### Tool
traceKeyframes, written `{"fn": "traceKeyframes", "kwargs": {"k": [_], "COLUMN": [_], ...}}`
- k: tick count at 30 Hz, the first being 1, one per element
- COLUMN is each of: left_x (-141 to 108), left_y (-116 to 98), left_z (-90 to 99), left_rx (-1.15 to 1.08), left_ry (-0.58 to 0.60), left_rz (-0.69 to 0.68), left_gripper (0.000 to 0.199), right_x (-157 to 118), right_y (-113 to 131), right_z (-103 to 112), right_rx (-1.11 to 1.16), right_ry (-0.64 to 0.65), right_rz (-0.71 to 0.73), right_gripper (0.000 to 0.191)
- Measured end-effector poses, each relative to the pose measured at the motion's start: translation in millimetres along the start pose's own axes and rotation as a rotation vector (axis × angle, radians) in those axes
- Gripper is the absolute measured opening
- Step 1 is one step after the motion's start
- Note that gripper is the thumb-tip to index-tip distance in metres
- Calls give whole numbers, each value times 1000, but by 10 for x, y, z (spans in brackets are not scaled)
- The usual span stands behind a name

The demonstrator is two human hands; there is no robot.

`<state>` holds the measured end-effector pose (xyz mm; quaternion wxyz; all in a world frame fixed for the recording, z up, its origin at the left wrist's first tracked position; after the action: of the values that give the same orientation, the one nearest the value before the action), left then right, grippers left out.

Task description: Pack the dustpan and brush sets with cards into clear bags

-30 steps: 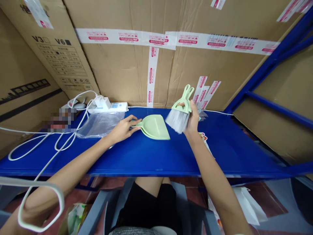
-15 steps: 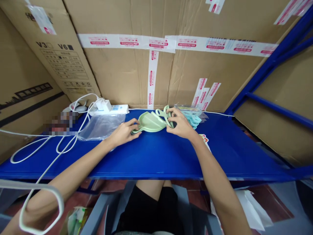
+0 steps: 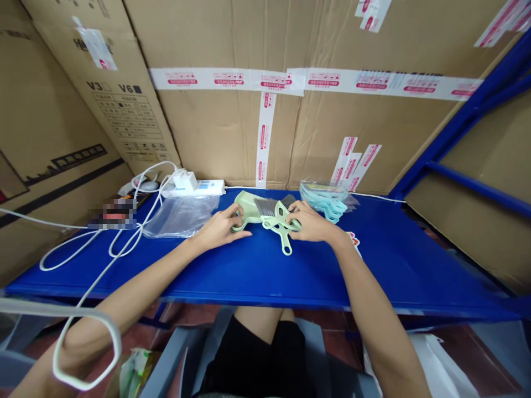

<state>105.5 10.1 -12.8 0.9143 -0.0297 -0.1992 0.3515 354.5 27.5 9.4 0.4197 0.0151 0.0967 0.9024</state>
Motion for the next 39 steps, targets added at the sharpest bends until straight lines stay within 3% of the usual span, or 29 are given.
{"fn": "traceKeyframes", "kwargs": {"k": [3,7,9,14,18,22,26,29,31,33,39], "left_x": [-6,-15,-16,-43,-62,-22,14,11,8,9,32], "left_y": [-31,-32,-10,74,191,291,326,341,343,344,328], "left_z": [17,2,-2,70,87,-60,-217,-239,-240,-238,-252], "left_rx": [-45,-34,-19,18,55,36,2,-7,-11,-7,28], "left_ry": [82,85,33,-171,-255,-153,-20,-17,-24,-33,-48], "left_rz": [-69,-88,-72,-19,60,103,108,120,119,124,150], "left_gripper": [46,43,41,32,33,40,36,33,32,31,31], "right_x": [-10,14,44,70,59,64,11,-60,-98,-108,-32], "right_y": [60,87,86,127,92,139,329,544,652,711,611], "right_z": [36,10,-47,-43,-48,-107,-37,-59,-122,-174,-186], "right_rx": [53,131,152,170,170,159,203,204,117,12,-224], "right_ry": [-28,-54,-5,46,83,113,61,164,248,271,86], "right_rz": [-2,-75,-95,68,78,57,94,116,69,-3,-307], "right_gripper": [9,31,33,11,9,29,28,51,68,73,42]}}
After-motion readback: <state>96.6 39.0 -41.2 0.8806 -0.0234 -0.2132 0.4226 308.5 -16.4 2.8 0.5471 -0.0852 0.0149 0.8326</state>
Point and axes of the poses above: each hand's wrist, its own x-axis towards the middle knuckle, its own z-axis out of the back of the hand, y = z × x, the point moved 7 cm from there along x, towards the middle knuckle, and after that the axes turned 10 degrees about y, right-handed, at the moved point
